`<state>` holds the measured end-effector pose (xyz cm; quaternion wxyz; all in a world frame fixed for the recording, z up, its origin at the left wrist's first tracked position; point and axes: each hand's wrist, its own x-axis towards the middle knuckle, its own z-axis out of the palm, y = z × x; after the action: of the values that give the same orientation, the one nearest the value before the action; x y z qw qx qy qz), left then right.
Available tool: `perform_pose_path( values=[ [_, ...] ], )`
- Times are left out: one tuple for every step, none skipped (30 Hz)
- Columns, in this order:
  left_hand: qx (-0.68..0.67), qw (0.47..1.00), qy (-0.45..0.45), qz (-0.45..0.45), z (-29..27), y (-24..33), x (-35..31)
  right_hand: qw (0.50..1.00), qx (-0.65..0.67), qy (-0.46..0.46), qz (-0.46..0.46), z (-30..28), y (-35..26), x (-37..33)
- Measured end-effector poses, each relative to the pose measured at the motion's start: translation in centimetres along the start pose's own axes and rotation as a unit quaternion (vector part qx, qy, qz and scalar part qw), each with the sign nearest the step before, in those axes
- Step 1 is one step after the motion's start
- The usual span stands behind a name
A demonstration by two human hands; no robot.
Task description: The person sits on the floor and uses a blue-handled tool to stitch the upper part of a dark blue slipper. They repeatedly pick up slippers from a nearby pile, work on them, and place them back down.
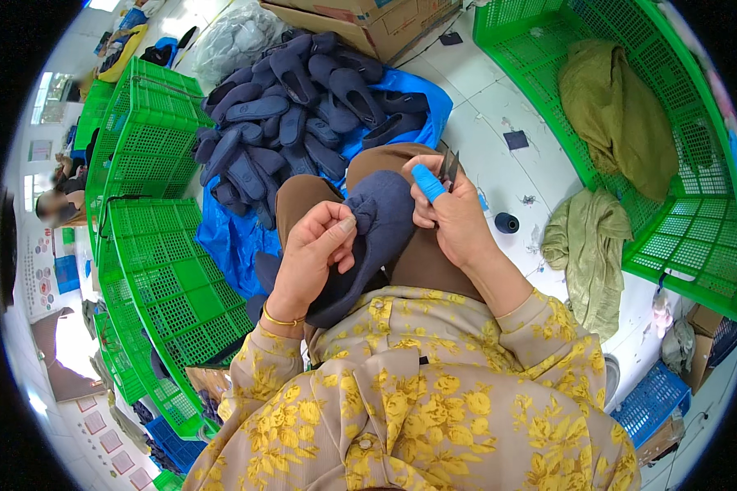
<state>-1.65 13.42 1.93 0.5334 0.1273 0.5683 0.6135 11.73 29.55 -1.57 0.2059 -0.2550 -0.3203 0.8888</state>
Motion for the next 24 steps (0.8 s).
perform_pose_path(
  values=[
    [0.085, 0.996, 0.013, 0.021, 0.2, 0.0, 0.0, 1.000, 0.011, 0.006, 0.003, -0.2, 0.1, 0.0],
    [0.169, 0.984, 0.026, 0.042, 0.3, -0.1, -0.1, 1.000, 0.021, 0.012, 0.006, -0.6, 0.3, 0.1],
    [0.251, 0.965, 0.038, 0.062, 0.4, -0.1, -0.2, 0.999, 0.031, 0.018, 0.009, -0.9, 0.3, 0.1],
    [0.301, 0.947, 0.048, 0.098, 0.5, -0.2, -0.1, 0.999, 0.027, 0.017, 0.011, -1.2, 0.2, 0.1],
    [0.349, 0.926, 0.057, 0.134, 0.5, -0.2, -0.1, 1.000, 0.023, 0.016, 0.013, -1.4, 0.1, 0.2],
    [0.396, 0.900, 0.066, 0.169, 0.5, -0.2, -0.1, 1.000, 0.018, 0.015, 0.015, -1.5, 0.1, 0.2],
    [0.407, 0.895, 0.074, 0.165, 0.7, -0.1, -0.1, 1.000, 0.017, 0.016, 0.016, -1.5, 0.1, 0.3],
    [0.417, 0.890, 0.082, 0.162, 1.0, 0.0, -0.2, 1.000, 0.016, 0.018, 0.017, -1.6, 0.1, 0.3],
    [0.428, 0.885, 0.091, 0.158, 1.2, 0.0, -0.2, 1.000, 0.015, 0.019, 0.018, -1.6, 0.1, 0.3],
    [0.442, 0.867, 0.091, 0.211, 1.1, -0.3, 0.0, 0.999, 0.013, 0.020, 0.021, -1.6, 0.2, 0.3],
    [0.455, 0.846, 0.090, 0.263, 0.9, -0.9, 0.4, 0.999, 0.011, 0.021, 0.023, -1.6, 0.3, 0.3],
    [0.480, 0.821, 0.087, 0.296, 0.9, -1.1, 0.4, 0.999, 0.009, 0.021, 0.026, -1.6, 0.4, 0.3],
    [0.504, 0.794, 0.085, 0.329, 0.8, -1.2, 0.6, 0.999, 0.009, 0.018, 0.027, -1.6, 0.4, 0.2],
    [0.540, 0.765, 0.081, 0.342, 0.8, -1.2, 0.6, 0.999, 0.010, 0.014, 0.029, -1.6, 0.4, 0.1],
    [0.575, 0.733, 0.077, 0.354, 0.9, -1.1, 0.6, 0.999, 0.011, 0.010, 0.030, -1.6, 0.4, 0.1],
    [0.600, 0.716, 0.070, 0.350, 1.2, -0.8, 0.6, 1.000, -0.001, 0.003, 0.026, -1.5, 0.1, -0.1],
    [0.625, 0.697, 0.063, 0.346, 1.6, -0.4, 0.5, 1.000, -0.012, -0.005, 0.022, -1.2, -0.6, -0.3],
    [0.648, 0.678, 0.057, 0.342, 1.8, -0.1, 0.5, 0.999, -0.023, -0.012, 0.018, -0.9, -1.3, -0.6],
    [0.649, 0.670, 0.053, 0.356, 2.0, 0.0, 0.7, 0.999, -0.036, -0.024, 0.012, -0.6, -1.9, -0.8],
    [0.649, 0.663, 0.050, 0.371, 2.0, 0.2, 1.0, 0.998, -0.049, -0.036, 0.007, -0.3, -2.6, -1.1],
    [0.649, 0.655, 0.047, 0.385, 2.0, 0.2, 1.2, 0.997, -0.062, -0.047, 0.001, 0.0, -3.3, -1.3],
    [0.648, 0.659, 0.043, 0.380, 1.9, 0.2, 1.3, 0.997, -0.058, -0.049, -0.024, 0.3, -4.2, -1.8],
    [0.647, 0.663, 0.040, 0.375, 1.7, 0.0, 1.3, 0.996, -0.055, -0.052, -0.049, 0.6, -5.1, -2.3],
    [0.646, 0.667, 0.038, 0.370, 1.5, -0.2, 1.4, 0.994, -0.052, -0.055, -0.073, 0.8, -6.1, -2.7]
  ],
)
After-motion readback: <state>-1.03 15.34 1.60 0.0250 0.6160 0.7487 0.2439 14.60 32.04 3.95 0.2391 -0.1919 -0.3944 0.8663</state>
